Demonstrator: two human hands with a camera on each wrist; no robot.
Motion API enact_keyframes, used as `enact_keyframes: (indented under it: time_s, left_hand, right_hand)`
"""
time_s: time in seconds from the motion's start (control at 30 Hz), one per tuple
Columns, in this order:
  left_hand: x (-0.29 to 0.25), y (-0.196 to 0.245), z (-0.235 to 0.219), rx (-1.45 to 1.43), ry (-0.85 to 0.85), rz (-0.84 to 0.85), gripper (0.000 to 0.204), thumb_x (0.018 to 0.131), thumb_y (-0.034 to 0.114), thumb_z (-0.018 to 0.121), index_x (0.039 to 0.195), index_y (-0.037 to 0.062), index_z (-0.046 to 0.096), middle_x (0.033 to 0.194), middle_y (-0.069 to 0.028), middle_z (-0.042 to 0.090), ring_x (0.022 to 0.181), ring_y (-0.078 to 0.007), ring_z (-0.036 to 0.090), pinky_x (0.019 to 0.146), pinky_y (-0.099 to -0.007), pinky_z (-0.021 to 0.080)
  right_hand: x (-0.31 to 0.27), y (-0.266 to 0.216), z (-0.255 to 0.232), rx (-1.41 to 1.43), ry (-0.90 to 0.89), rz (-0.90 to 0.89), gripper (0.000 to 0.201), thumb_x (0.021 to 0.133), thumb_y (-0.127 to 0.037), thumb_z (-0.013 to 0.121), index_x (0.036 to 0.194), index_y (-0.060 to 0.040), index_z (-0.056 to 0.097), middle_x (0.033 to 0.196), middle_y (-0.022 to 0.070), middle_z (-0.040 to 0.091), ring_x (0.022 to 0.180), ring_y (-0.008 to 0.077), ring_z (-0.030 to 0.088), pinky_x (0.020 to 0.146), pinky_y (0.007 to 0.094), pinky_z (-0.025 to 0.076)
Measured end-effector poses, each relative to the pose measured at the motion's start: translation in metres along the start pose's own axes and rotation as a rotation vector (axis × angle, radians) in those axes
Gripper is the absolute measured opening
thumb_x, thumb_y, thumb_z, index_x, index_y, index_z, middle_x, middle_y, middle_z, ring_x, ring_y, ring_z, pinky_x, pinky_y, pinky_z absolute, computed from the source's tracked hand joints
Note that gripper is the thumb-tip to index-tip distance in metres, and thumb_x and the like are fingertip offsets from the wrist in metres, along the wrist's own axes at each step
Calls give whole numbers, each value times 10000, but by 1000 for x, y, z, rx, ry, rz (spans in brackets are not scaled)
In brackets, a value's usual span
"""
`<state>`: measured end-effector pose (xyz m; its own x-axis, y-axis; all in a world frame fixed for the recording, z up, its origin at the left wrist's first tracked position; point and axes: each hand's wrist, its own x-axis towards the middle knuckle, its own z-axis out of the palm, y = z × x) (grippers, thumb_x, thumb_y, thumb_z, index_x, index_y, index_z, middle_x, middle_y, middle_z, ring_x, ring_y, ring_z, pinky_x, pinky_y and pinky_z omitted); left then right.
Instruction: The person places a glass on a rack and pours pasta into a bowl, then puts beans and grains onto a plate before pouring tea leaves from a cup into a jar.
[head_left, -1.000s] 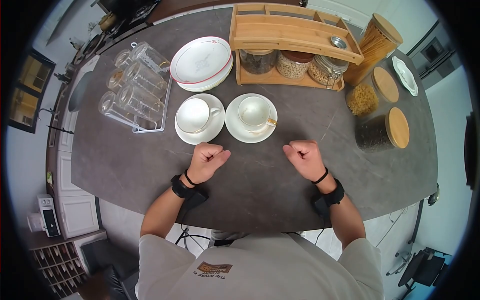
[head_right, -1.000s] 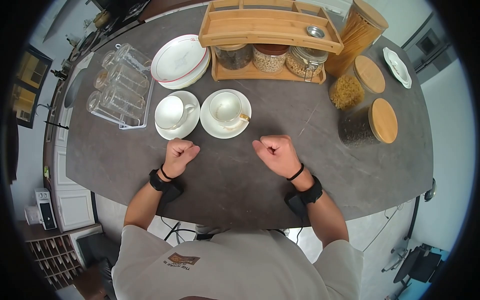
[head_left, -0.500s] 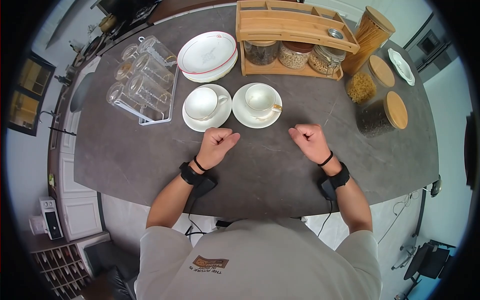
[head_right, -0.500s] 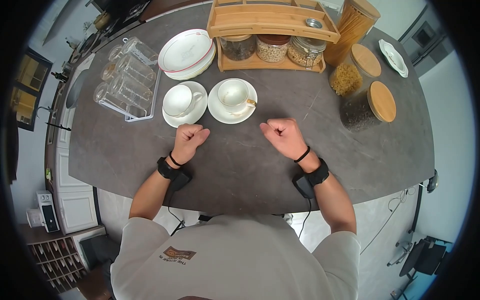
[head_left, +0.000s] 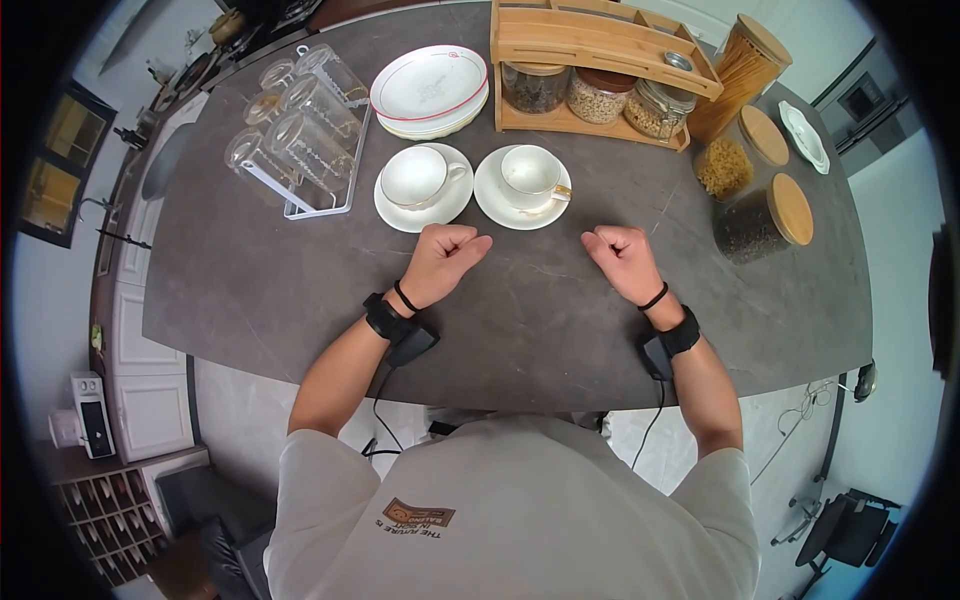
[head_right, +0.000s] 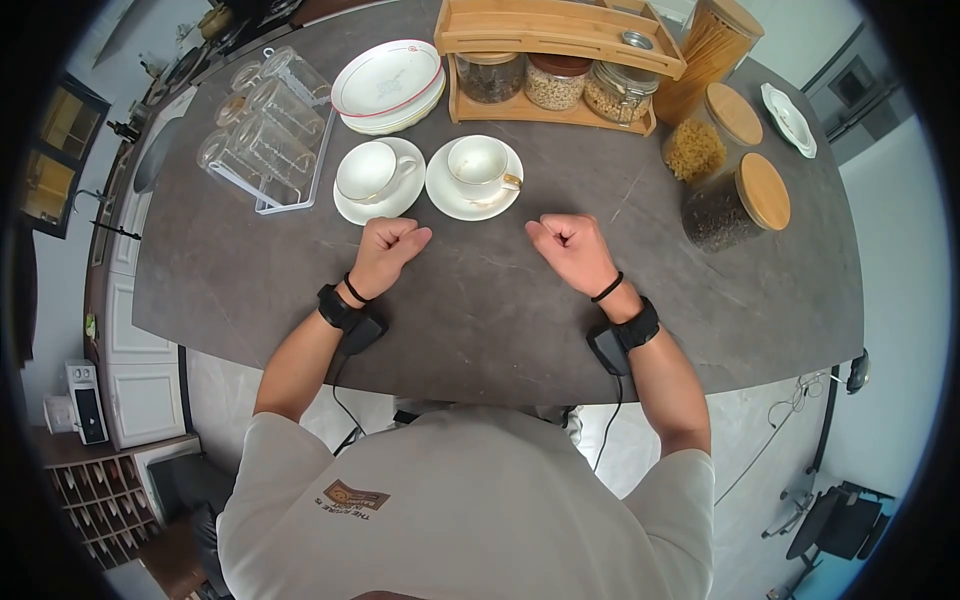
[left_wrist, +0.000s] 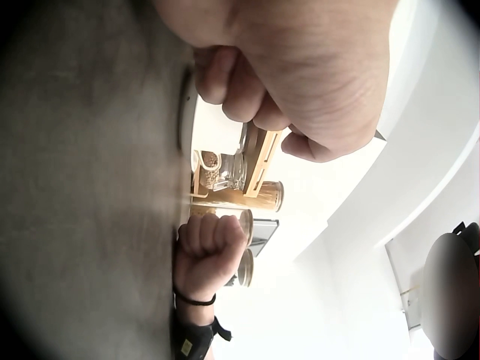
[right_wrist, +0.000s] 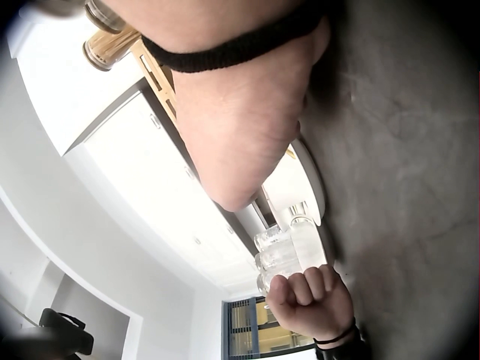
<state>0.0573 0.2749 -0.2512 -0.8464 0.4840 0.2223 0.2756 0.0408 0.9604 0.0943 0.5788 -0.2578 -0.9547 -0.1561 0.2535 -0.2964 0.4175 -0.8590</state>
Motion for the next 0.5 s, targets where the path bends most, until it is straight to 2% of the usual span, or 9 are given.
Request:
enact_keyframes:
  time_s: [0.33,0.5]
  left_hand:
    - [0,-6,-1,-10,-13,-13,520,998,129,656,642,71,280,598,75,252,600,-51,200,499,-295,179]
    - [0,-3,-3,-11,-22,-44,472,987,62,624,622,63,323,586,69,301,579,-43,233,515,-287,199]
  right_hand:
    - [0,-3,-2,12,-22,44,448,980,-130,647,667,-17,347,600,10,251,568,88,238,480,331,236]
    - [1,-1,-2,14,-22,43,449,977,-125,650,668,-15,344,603,15,247,569,93,234,480,334,234]
